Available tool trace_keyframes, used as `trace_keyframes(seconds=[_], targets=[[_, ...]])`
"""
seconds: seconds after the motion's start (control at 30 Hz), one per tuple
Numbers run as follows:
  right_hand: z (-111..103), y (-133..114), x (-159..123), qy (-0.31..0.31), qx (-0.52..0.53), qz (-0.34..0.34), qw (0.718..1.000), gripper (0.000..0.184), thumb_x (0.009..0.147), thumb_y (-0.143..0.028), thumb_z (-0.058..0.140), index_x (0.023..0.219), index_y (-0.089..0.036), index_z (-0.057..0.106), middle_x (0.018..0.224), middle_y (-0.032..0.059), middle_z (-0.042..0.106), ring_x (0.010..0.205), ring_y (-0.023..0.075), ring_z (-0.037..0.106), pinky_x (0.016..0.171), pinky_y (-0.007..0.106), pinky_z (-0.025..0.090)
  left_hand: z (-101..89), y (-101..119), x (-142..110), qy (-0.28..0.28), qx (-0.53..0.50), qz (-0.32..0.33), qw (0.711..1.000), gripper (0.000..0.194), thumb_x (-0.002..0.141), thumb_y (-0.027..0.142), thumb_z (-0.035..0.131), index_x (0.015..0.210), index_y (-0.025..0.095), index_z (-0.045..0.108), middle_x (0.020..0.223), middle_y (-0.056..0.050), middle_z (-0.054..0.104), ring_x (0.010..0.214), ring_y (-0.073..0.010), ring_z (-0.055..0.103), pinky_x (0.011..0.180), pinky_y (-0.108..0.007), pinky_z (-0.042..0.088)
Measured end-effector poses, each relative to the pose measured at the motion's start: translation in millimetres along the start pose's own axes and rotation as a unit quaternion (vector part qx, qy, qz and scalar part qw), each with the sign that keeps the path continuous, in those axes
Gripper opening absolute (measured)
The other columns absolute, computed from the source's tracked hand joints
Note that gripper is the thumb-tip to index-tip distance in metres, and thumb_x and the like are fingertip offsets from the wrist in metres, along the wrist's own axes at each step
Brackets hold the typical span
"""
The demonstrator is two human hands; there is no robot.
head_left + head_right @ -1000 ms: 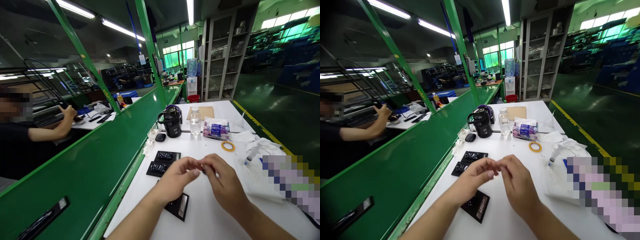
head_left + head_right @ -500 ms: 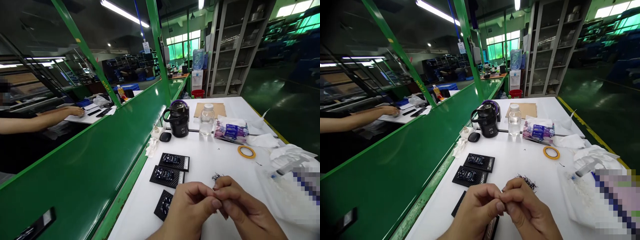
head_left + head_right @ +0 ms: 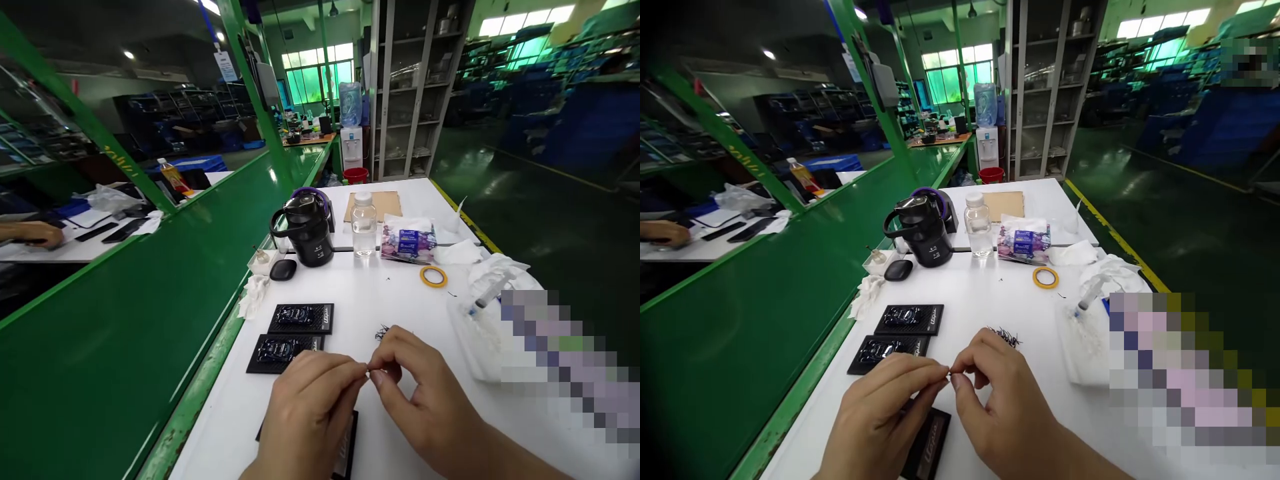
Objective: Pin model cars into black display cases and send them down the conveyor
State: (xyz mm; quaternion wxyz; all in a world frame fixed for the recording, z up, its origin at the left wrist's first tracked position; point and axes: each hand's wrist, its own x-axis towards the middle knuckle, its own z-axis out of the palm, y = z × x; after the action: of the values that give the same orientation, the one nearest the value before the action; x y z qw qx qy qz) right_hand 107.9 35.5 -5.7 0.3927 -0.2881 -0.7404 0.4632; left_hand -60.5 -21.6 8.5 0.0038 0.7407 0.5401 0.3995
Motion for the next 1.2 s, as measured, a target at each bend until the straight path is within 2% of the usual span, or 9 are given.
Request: trace_keyframes(seconds=[0.3, 0.4, 0.47, 0.53, 0.7, 0.8, 0.97, 1.07, 1.2], targets=[[-1, 3, 1, -0.005, -0.024, -0.003, 1.000, 0.012, 0.086, -0.018, 0.049, 0.078, -0.020, 0.056, 0.076, -0.0004, 0.052, 0.068, 0.0158, 0.051, 0.061, 0.029, 0.040, 0.7, -1, 0, -0.041, -0.026, -0.012, 0.999, 0.015, 0.087, 0.013, 0.062, 0.097, 0.023, 0.068, 0.085, 0.000, 0.073, 0.074, -0.0146, 0.067, 0.069, -0.026, 0.053], [-1, 3, 1, -0.006, -0.023, -0.014, 1.000, 0.012, 0.085, -0.016, 0.049, 0.076, -0.020, 0.056, 0.074, -0.0013, 0.052, 0.066, 0.0144, 0.051, 0.059, 0.027, 0.040, -2.3, 4, 3, -0.100, -0.076, -0.124, 0.984, 0.011, 0.083, 0.014, 0.065, 0.088, 0.024, 0.068, 0.083, 0.001, 0.071, 0.077, -0.0153, 0.066, 0.071, -0.026, 0.051], [-1, 2, 0, -0.006, -0.026, -0.038, 0.999, 0.013, 0.086, -0.015, 0.049, 0.076, -0.020, 0.056, 0.074, -0.0017, 0.052, 0.065, 0.0133, 0.051, 0.059, 0.026, 0.041, -6.0, 10, 4, -0.140, -0.104, -0.221, 0.960, 0.007, 0.083, 0.017, 0.064, 0.082, 0.024, 0.065, 0.081, 0.002, 0.068, 0.077, -0.0150, 0.063, 0.072, -0.026, 0.048], [-1, 1, 0, -0.005, -0.033, -0.067, 0.997, 0.015, 0.087, -0.015, 0.049, 0.076, -0.019, 0.056, 0.073, -0.0020, 0.051, 0.065, 0.0124, 0.051, 0.058, 0.024, 0.041, -9.6, 14, 4, -0.160, -0.128, -0.275, 0.939, 0.007, 0.087, 0.022, 0.059, 0.080, 0.023, 0.062, 0.081, 0.002, 0.065, 0.079, -0.0148, 0.060, 0.074, -0.027, 0.046], [-1, 0, -2, 0.005, -0.061, -0.111, 0.992, 0.018, 0.091, -0.013, 0.047, 0.077, -0.019, 0.057, 0.073, -0.0015, 0.050, 0.063, 0.0119, 0.051, 0.055, 0.023, 0.041, -10.6, 16, -1, -0.200, -0.180, -0.282, 0.921, 0.012, 0.096, 0.030, 0.043, 0.091, 0.023, 0.051, 0.090, 0.000, 0.058, 0.084, -0.0153, 0.053, 0.077, -0.028, 0.042], [0, 1, -2, 0.021, -0.085, -0.154, 0.984, 0.019, 0.093, -0.010, 0.046, 0.080, -0.019, 0.057, 0.073, -0.0010, 0.050, 0.062, 0.0120, 0.051, 0.055, 0.023, 0.041, -4.1, 13, -6, -0.217, -0.171, -0.270, 0.922, 0.014, 0.098, 0.032, 0.036, 0.093, 0.023, 0.046, 0.091, -0.002, 0.056, 0.081, -0.0164, 0.051, 0.072, -0.029, 0.039], [4, 2, -8, 0.068, -0.130, -0.229, 0.962, 0.018, 0.092, -0.003, 0.048, 0.087, -0.018, 0.058, 0.077, 0.0013, 0.052, 0.068, 0.0136, 0.052, 0.061, 0.024, 0.044, 6.2, 13, -11, -0.178, -0.211, -0.244, 0.930, 0.021, 0.099, 0.036, 0.032, 0.089, 0.021, 0.044, 0.087, -0.004, 0.057, 0.078, -0.0172, 0.050, 0.069, -0.030, 0.038], [8, 1, -11, 0.080, -0.117, -0.196, 0.970, 0.016, 0.091, -0.005, 0.050, 0.083, -0.018, 0.057, 0.076, 0.0001, 0.051, 0.067, 0.0129, 0.052, 0.061, 0.023, 0.043, 6.1, 18, -11, -0.169, -0.233, -0.255, 0.923, 0.024, 0.098, 0.038, 0.033, 0.085, 0.021, 0.043, 0.087, -0.005, 0.059, 0.078, -0.0172, 0.053, 0.069, -0.030, 0.040], [12, 0, -11, 0.036, 0.006, -0.016, 0.999, 0.020, 0.092, -0.023, 0.052, 0.073, -0.020, 0.052, 0.069, -0.0023, 0.048, 0.062, 0.0127, 0.049, 0.056, 0.023, 0.040, 5.2, 20, -10, -0.142, -0.198, -0.252, 0.937, 0.020, 0.098, 0.033, 0.036, 0.085, 0.022, 0.046, 0.082, -0.003, 0.061, 0.073, -0.0159, 0.054, 0.064, -0.029, 0.041]])
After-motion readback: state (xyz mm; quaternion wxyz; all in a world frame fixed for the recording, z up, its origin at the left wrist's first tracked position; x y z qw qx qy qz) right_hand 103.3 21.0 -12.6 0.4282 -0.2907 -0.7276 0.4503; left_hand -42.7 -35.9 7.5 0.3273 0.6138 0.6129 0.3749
